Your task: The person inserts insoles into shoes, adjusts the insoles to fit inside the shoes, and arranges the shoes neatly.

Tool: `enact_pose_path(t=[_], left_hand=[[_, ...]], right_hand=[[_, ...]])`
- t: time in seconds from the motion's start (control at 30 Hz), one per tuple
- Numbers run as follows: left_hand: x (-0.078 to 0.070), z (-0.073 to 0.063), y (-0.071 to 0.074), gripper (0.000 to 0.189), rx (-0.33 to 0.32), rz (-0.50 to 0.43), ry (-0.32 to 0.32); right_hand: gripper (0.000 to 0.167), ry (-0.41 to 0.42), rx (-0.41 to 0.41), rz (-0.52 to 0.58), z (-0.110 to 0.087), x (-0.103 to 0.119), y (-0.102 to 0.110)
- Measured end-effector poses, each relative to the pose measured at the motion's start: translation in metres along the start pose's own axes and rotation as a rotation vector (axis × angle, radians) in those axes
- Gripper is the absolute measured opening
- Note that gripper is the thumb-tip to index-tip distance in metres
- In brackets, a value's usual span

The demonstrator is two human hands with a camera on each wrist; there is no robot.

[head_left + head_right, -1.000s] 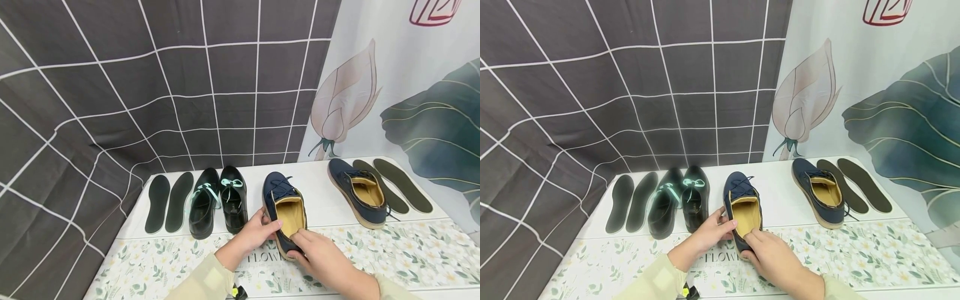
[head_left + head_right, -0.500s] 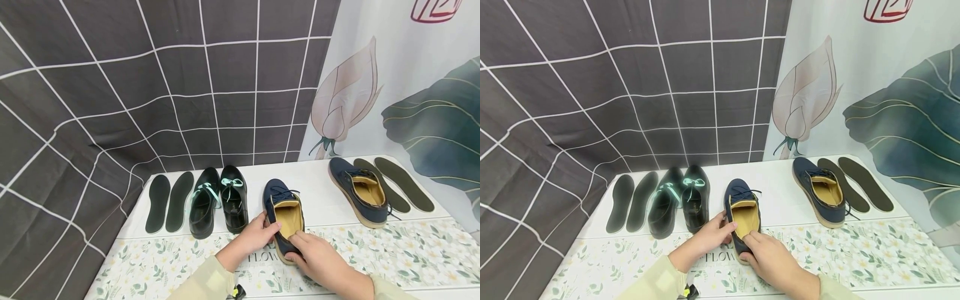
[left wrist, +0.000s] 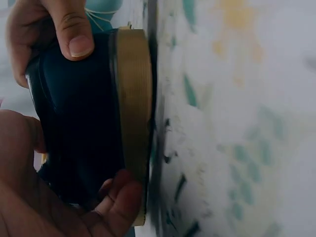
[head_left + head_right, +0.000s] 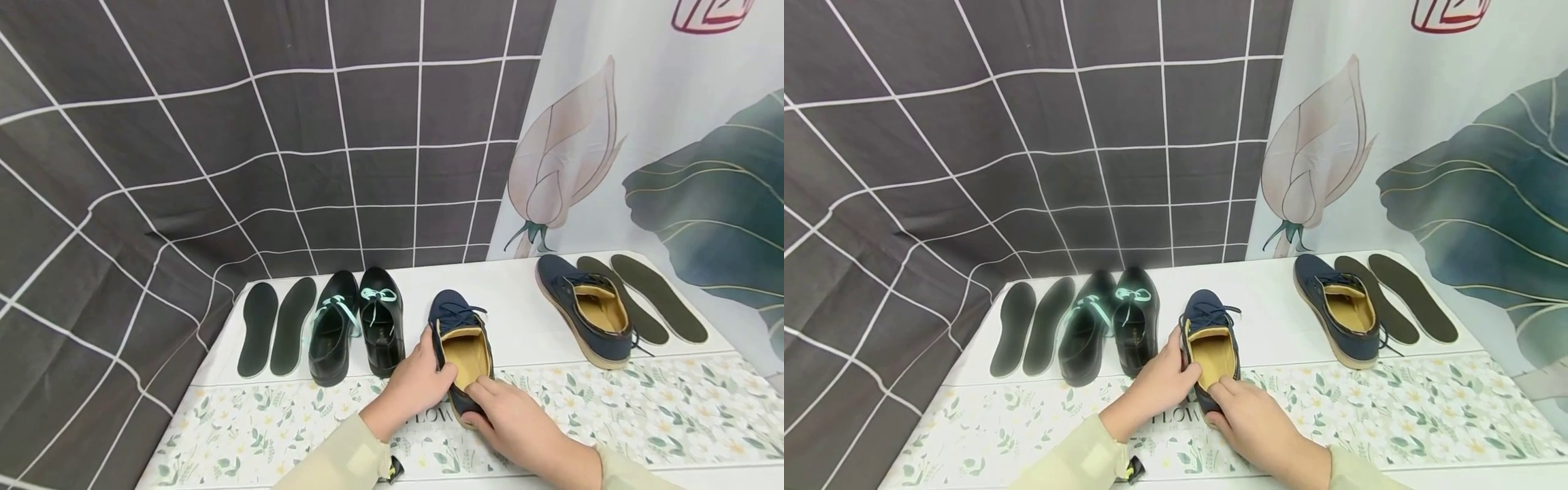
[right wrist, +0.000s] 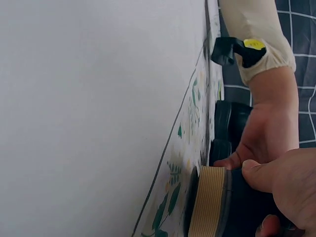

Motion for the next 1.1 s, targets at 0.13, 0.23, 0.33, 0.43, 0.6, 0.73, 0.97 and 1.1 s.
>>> enact_pose_path(t=[0.13, 0.23, 0.33, 0.43, 0.6, 0.73, 0.97, 1.1], left_hand=[[-0.006, 0.008, 0.000, 0.077, -0.009, 0.153, -0.009], [-0.010, 0.013, 0.002, 0.067, -0.043, 0.258, -0.039], [-0.012, 0.017, 0.003, 0.059, -0.078, 0.325, -0.063], [-0.013, 0.017, 0.002, 0.055, -0.098, 0.354, -0.086], [-0.012, 0.015, -0.001, 0.055, -0.114, 0.322, -0.108], [-0.010, 0.014, -0.004, 0.055, -0.109, 0.267, -0.107], [-0.008, 0.013, -0.006, 0.055, -0.105, 0.227, -0.094], [-0.008, 0.013, -0.006, 0.057, -0.082, 0.235, -0.080]], right_hand=[[0.024, -0.007, 0.016, -0.034, 0.001, 0.002, -0.001], [0.025, 0.000, 0.011, -0.064, 0.002, 0.004, -0.001], [0.025, -0.009, 0.021, -0.072, 0.002, 0.005, -0.001], [0.025, -0.022, 0.037, -0.065, 0.001, 0.004, -0.001], [0.024, -0.008, 0.020, -0.072, 0.000, 0.004, 0.000], [0.024, -0.014, 0.016, -0.077, -0.002, 0.004, 0.001], [0.030, -0.020, -0.004, -0.105, -0.004, 0.003, -0.002], [0.034, -0.034, 0.005, -0.119, -0.004, 0.002, -0.002]])
Point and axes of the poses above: each hand's wrist, its own z-axis towards the middle knuckle, its own y-axis out of the back of the hand, x = y × z, the point moved 5 cm from there along z, towards the middle knuckle, and after that the axes turned 15 degrees about -y, right-handed, at the moved point
